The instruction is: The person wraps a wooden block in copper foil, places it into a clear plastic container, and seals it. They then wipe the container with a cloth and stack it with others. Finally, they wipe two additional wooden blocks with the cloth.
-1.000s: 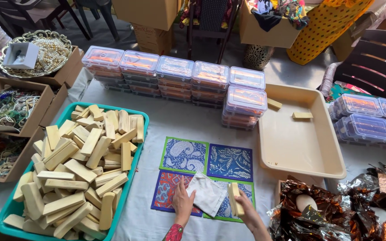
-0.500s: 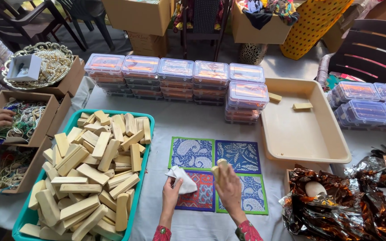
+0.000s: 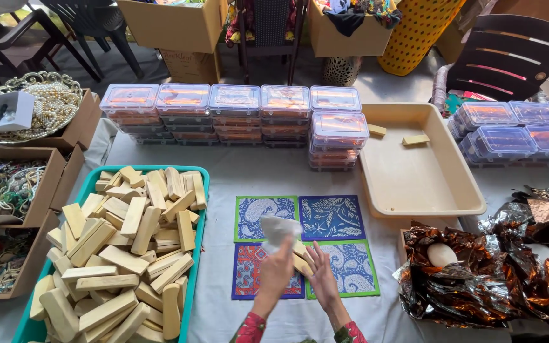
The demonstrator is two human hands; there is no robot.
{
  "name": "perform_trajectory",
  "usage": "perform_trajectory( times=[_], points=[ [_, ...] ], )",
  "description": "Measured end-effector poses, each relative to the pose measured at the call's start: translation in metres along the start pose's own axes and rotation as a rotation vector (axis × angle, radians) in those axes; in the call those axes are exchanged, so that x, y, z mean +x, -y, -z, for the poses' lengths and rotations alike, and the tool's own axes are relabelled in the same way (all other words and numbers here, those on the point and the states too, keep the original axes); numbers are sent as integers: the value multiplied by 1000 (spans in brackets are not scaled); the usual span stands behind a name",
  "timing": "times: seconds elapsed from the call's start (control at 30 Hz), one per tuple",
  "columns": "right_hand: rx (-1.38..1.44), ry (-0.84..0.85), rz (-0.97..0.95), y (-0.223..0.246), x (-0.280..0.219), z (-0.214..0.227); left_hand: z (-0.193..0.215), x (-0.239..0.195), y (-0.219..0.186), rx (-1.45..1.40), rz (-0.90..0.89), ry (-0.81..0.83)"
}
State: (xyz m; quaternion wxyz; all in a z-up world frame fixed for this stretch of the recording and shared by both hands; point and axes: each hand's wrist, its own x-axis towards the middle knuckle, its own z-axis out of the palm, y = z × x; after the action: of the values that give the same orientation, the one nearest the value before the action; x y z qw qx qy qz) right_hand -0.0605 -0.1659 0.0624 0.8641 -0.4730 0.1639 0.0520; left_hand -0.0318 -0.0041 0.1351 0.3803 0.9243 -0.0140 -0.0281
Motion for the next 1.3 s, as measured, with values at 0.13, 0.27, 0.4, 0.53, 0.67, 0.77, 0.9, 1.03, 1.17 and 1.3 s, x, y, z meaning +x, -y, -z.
perform_trajectory(
  times=[0.13, 0.27, 0.4, 0.53, 0.67, 0.77, 0.9, 1.03, 1.17, 1.3],
  points=[
    [834, -142, -138, -72, 38, 109, -18, -34, -52, -105, -448, 226],
    [803, -57, -12, -33, 16, 121, -39, -21, -20, -253, -696, -62],
    [990, 355, 152, 5, -14, 101, -47, 8, 58, 36, -576, -32],
    [1021, 450, 156, 8, -22, 107, -44, 11, 99, 256, -699, -45],
    [1002, 429, 152, 12, -33, 109, -44, -3, 100, 196, -512, 63],
    [987, 318, 107, 3, -32, 109, -38, -11, 94, 139, -310, 141],
    [694, -193, -20, -28, -12, 128, -42, -11, 81, -119, -83, 99],
    [716, -95, -131, -98, 22, 169, -68, -4, 88, -723, 200, 244],
    [526, 35, -181, -101, 36, 123, -116, -11, 108, -1015, 243, 455],
    [285, -70, -80, -52, 30, 57, -101, -28, 81, -921, 252, 585]
  ],
)
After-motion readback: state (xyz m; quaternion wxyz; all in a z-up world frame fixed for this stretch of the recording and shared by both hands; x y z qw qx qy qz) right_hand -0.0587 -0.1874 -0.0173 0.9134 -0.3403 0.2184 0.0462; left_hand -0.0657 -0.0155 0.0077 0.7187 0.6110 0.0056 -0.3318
